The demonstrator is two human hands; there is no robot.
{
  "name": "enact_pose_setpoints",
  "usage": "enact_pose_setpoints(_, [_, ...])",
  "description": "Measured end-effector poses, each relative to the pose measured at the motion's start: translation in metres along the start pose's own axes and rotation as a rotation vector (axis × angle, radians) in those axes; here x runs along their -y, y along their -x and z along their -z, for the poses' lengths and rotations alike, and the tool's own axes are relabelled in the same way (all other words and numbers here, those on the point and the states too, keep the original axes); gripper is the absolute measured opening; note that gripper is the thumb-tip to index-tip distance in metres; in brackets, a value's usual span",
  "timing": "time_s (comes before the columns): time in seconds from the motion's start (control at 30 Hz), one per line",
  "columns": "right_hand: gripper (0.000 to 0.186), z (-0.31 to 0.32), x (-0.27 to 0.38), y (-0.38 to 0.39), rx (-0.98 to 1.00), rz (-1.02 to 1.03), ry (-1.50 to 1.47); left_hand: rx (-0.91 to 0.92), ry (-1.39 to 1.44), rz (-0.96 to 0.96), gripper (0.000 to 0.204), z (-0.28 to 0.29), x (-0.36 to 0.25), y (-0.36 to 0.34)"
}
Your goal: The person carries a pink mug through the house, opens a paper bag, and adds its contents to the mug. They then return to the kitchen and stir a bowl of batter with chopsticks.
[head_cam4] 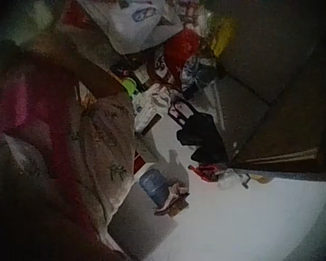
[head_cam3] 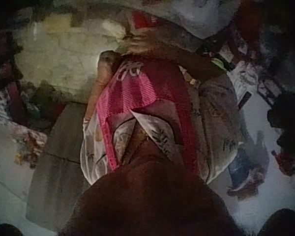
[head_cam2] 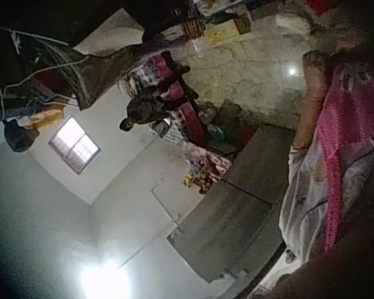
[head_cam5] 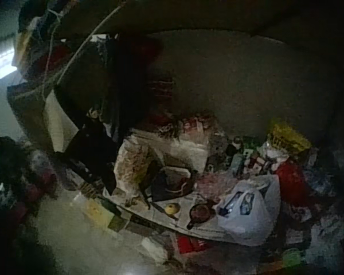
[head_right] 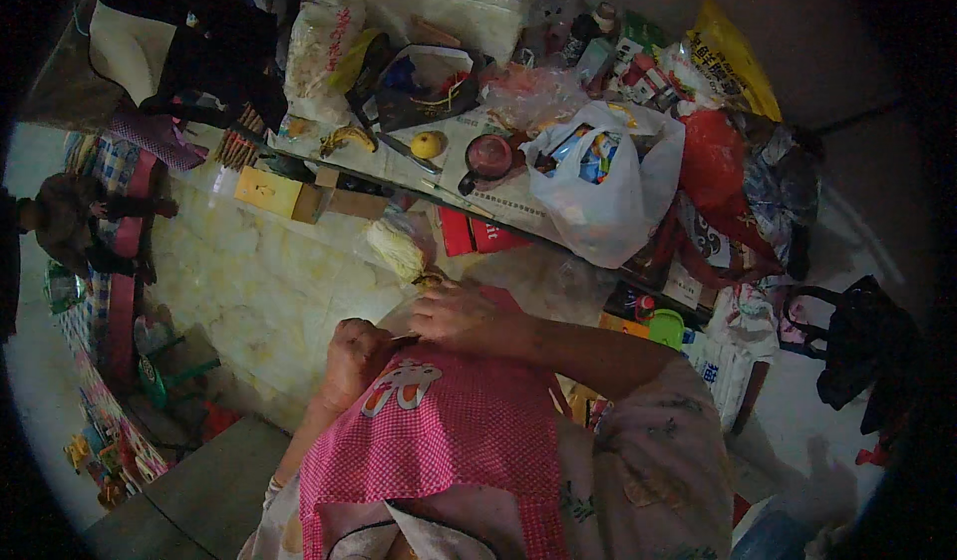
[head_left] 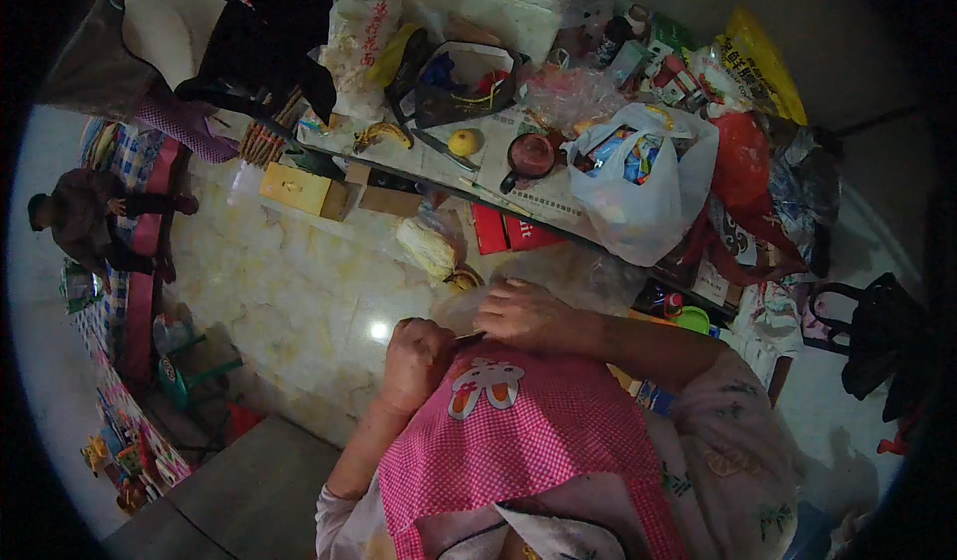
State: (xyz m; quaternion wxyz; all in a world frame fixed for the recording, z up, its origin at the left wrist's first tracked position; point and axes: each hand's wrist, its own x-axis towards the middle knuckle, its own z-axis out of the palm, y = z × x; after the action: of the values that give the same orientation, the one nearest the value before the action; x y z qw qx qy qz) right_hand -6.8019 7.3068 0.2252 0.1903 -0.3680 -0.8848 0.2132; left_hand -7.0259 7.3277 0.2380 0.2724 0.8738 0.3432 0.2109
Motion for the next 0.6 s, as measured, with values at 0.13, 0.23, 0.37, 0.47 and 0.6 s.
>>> enact_pose_setpoints(0.13, [0.013,-0.009,0.001,-0.006,0.014,-0.017,-0.043,0.036,-0.013,-0.024,0.013,-0.006,0.004,-0.001])
enact_pose_setpoints(0.23, [0.013,-0.011,0.004,-0.008,0.031,-0.053,-0.011,0.017,-0.055,-0.052,0.014,-0.003,0.000,-0.002])
enact_pose_setpoints(0.37, [0.014,-0.009,0.005,-0.008,0.012,-0.052,0.018,-0.006,-0.059,-0.013,0.014,-0.008,0.002,0.003])
enact_pose_setpoints(0.47, [0.015,-0.012,-0.004,-0.004,0.047,-0.082,0.080,-0.011,-0.131,0.019,0.014,-0.004,0.004,0.005])
enact_pose_setpoints(0.6, [0.014,-0.007,-0.013,0.005,0.067,-0.167,-0.042,0.013,-0.140,0.111,0.013,0.016,0.016,0.018])
